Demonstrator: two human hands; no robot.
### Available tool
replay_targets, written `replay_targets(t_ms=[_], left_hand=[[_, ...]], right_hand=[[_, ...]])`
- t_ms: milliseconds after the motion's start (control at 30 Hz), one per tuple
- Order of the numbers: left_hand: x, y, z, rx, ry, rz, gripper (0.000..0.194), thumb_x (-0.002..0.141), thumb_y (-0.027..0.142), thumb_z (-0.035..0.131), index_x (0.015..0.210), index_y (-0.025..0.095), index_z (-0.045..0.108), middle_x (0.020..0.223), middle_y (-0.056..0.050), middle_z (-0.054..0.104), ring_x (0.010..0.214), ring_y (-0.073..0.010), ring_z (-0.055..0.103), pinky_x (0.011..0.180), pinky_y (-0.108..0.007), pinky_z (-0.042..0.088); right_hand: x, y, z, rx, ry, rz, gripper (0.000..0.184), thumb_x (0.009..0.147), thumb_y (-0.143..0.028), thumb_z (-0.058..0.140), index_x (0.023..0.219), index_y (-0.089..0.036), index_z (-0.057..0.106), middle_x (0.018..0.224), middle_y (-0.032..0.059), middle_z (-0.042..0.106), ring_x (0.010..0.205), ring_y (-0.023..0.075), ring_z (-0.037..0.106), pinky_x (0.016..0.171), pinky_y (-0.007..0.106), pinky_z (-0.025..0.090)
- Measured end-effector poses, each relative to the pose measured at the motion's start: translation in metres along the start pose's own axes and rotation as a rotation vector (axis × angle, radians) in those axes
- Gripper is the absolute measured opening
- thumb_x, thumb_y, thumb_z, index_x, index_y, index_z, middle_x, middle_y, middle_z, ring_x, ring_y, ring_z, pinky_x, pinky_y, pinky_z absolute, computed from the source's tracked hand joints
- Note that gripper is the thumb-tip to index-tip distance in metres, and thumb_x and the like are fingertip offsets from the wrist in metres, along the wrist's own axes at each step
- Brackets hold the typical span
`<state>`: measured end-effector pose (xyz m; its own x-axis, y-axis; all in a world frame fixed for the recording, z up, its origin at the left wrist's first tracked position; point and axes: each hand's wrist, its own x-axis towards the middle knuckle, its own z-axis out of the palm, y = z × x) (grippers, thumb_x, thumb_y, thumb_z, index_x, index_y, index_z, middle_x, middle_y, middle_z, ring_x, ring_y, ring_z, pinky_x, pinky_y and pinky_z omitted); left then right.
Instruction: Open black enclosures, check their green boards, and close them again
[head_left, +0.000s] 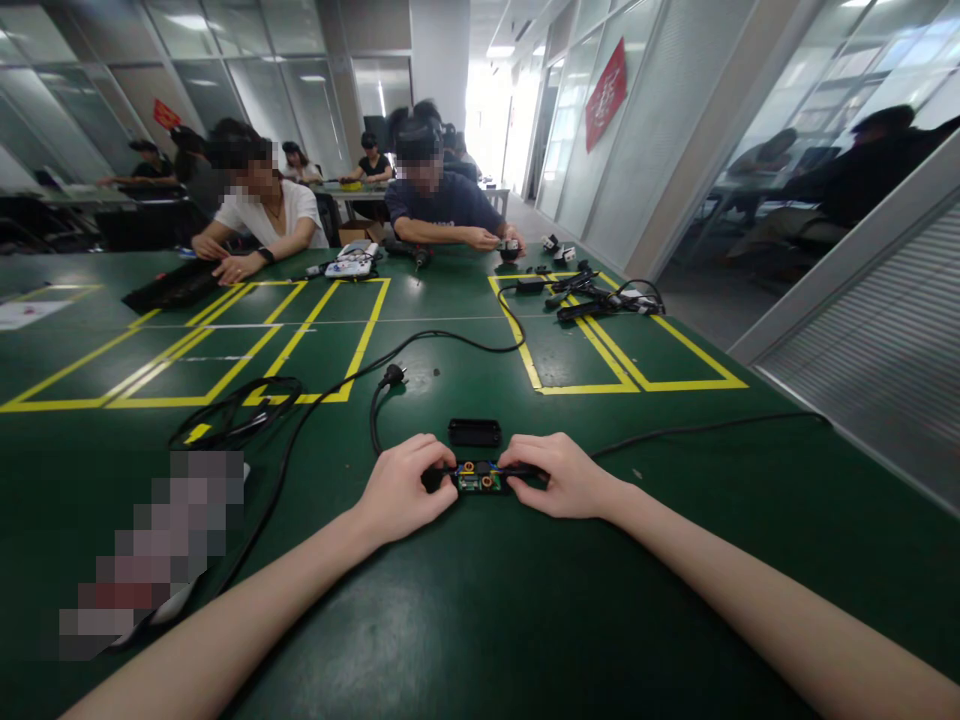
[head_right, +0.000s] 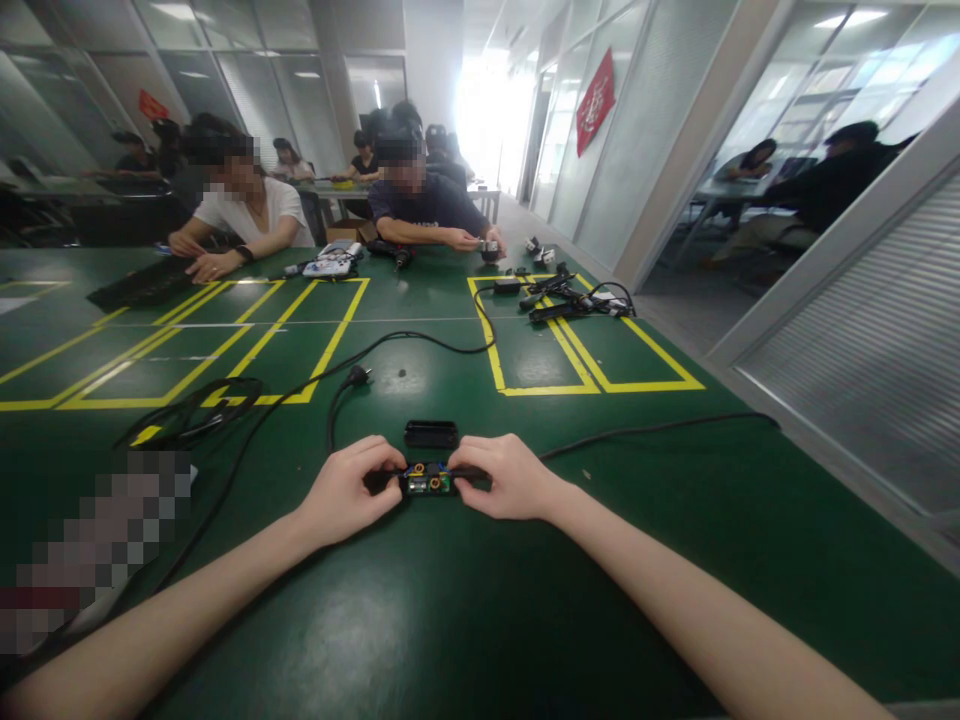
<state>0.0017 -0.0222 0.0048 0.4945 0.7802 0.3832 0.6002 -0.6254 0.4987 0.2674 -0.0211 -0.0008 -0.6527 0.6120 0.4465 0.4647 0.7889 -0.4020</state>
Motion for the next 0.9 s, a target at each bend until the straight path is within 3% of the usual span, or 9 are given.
replay_targets(t_ms=[333,633,700,800,900], left_hand=[[-0.001,-0.002,0.0,-0.008,0.017,0.057,0.011,0.082,0.014,0.057,0.078,0.02,0.066,0.077,-0.001,0.064,0.071,-0.0161,0.061,0.062,-0.026,0.044],[0.0,-0.001,0.001,0.041,0.021,0.15,0.014,0.083,0.012,0.054,0.074,0.019,0.061,0.077,-0.002,0.064,0.071,-0.0164,0.06,0.064,-0.026,0.045],[0.0,0.0,0.001,0.035,0.033,0.155,0.014,0.084,0.013,0.054,0.074,0.019,0.061,0.077,-0.002,0.064,0.071,-0.0165,0.06,0.064,-0.026,0.045],[0.0,0.0,0.002,0.021,0.059,0.128,0.016,0.089,0.014,0.053,0.077,0.02,0.062,0.076,-0.002,0.065,0.073,-0.017,0.062,0.066,-0.027,0.047],[0.0,-0.002,0.003,0.036,0.079,0.071,0.013,0.091,0.016,0.053,0.088,0.019,0.065,0.086,-0.004,0.068,0.081,-0.0194,0.065,0.073,-0.03,0.051]], right_hand=[[0.002,0.002,0.0,0.062,0.059,0.048,0.01,0.091,-0.014,0.057,0.085,-0.021,0.061,0.075,0.0015,0.063,0.064,0.0149,0.058,0.06,0.026,0.045],[0.003,0.003,0.0,0.022,0.026,-0.006,0.016,0.093,-0.013,0.054,0.08,-0.02,0.061,0.077,0.0033,0.064,0.07,0.0162,0.061,0.064,0.027,0.047],[0.004,0.004,0.002,0.011,0.071,0.035,0.014,0.095,-0.015,0.054,0.087,-0.02,0.065,0.082,0.0046,0.066,0.074,0.0173,0.063,0.068,0.028,0.05],[0.006,0.006,0.008,-0.079,0.155,0.16,0.024,0.097,-0.022,0.058,0.119,-0.021,0.068,0.11,0.0117,0.069,0.1,0.0244,0.066,0.087,0.04,0.055],[0.006,0.009,0.014,-0.177,0.105,0.231,0.034,0.098,-0.026,0.06,0.131,-0.024,0.067,0.133,0.015,0.065,0.119,0.0309,0.06,0.098,0.052,0.053]])
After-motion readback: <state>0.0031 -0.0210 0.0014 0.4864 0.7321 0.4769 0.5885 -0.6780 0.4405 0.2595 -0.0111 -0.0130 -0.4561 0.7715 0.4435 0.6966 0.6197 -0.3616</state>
